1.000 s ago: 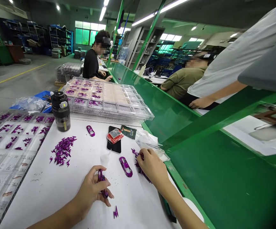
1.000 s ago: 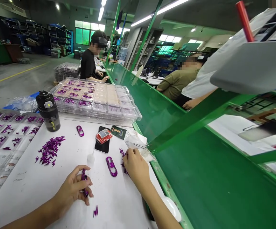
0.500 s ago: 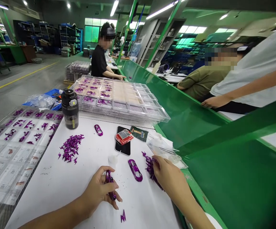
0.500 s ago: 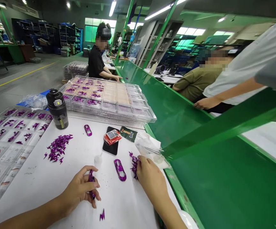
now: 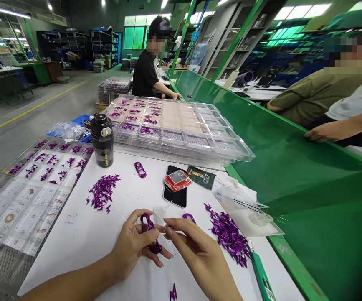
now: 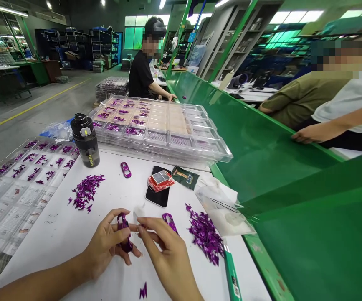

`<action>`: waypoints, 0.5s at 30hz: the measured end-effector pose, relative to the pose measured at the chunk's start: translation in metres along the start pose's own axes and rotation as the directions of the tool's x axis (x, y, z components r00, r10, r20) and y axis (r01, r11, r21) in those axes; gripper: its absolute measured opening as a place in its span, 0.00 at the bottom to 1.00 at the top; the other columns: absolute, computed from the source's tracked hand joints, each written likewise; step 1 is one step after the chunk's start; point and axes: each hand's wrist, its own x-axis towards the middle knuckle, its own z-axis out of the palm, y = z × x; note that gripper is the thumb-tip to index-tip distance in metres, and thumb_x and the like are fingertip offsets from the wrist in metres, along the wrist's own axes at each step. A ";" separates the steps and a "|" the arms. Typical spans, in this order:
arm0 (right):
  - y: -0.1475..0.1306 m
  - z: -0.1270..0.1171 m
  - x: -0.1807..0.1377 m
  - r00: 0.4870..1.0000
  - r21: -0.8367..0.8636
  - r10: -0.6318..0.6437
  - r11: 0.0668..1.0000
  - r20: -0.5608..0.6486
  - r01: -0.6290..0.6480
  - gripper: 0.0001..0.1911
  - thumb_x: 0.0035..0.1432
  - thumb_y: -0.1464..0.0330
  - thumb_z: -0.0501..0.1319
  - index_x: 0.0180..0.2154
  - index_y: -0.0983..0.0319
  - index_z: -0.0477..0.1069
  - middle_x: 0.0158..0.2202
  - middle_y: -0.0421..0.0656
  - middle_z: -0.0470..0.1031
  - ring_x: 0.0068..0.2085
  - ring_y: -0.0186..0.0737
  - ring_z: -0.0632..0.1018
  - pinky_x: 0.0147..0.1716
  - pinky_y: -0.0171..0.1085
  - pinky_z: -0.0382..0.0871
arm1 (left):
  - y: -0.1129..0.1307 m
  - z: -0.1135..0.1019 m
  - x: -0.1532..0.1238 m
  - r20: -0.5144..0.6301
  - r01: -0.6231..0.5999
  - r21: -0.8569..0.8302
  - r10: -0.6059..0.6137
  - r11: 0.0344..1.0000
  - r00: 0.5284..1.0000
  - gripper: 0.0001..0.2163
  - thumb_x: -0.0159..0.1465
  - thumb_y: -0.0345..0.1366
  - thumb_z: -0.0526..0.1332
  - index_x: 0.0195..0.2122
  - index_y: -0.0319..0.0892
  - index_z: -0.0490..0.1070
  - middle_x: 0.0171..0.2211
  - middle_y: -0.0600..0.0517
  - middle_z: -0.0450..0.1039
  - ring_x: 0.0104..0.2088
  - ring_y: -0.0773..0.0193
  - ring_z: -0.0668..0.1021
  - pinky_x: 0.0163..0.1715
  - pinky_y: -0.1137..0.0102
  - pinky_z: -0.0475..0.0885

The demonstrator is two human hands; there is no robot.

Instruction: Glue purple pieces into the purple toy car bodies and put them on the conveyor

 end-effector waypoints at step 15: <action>0.006 0.022 -0.028 0.881 -0.445 -0.428 0.842 -0.204 0.306 0.07 0.65 0.73 0.61 0.45 0.59 0.72 0.35 0.40 0.81 0.30 0.31 0.82 0.26 0.25 0.76 | -0.008 0.003 -0.001 -0.134 0.003 -0.104 -0.017 0.995 0.991 0.21 0.62 0.47 0.69 0.52 0.41 0.70 0.26 0.53 0.73 0.28 0.64 0.80 0.28 0.68 0.80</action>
